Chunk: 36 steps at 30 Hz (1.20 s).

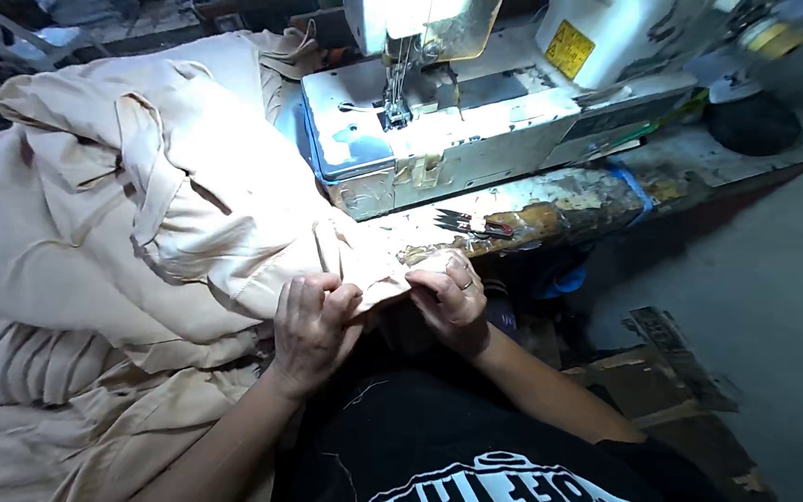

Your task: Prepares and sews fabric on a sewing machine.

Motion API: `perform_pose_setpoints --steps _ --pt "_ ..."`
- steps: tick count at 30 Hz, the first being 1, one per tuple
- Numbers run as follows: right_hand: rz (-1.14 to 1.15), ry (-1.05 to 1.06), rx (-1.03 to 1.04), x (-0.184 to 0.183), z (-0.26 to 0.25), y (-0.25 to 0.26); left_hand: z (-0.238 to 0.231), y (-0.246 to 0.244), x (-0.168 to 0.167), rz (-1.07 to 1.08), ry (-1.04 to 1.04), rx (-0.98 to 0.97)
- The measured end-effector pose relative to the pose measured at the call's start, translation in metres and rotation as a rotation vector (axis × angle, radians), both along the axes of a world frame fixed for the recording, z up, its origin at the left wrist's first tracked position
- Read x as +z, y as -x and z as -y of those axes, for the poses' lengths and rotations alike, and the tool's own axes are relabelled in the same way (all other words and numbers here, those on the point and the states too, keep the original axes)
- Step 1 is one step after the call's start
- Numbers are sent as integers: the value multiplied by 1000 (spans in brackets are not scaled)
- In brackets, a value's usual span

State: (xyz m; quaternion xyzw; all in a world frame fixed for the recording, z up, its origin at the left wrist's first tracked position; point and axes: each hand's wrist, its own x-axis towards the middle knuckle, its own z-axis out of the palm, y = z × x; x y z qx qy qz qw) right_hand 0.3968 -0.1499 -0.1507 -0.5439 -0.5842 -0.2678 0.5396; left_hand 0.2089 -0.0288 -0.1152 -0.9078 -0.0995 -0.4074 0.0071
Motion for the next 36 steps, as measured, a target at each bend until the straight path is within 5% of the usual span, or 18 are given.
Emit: perform_pose_setpoints --steps 36 --pt "73 -50 -69 -2 22 12 -13 49 37 131 -74 -140"
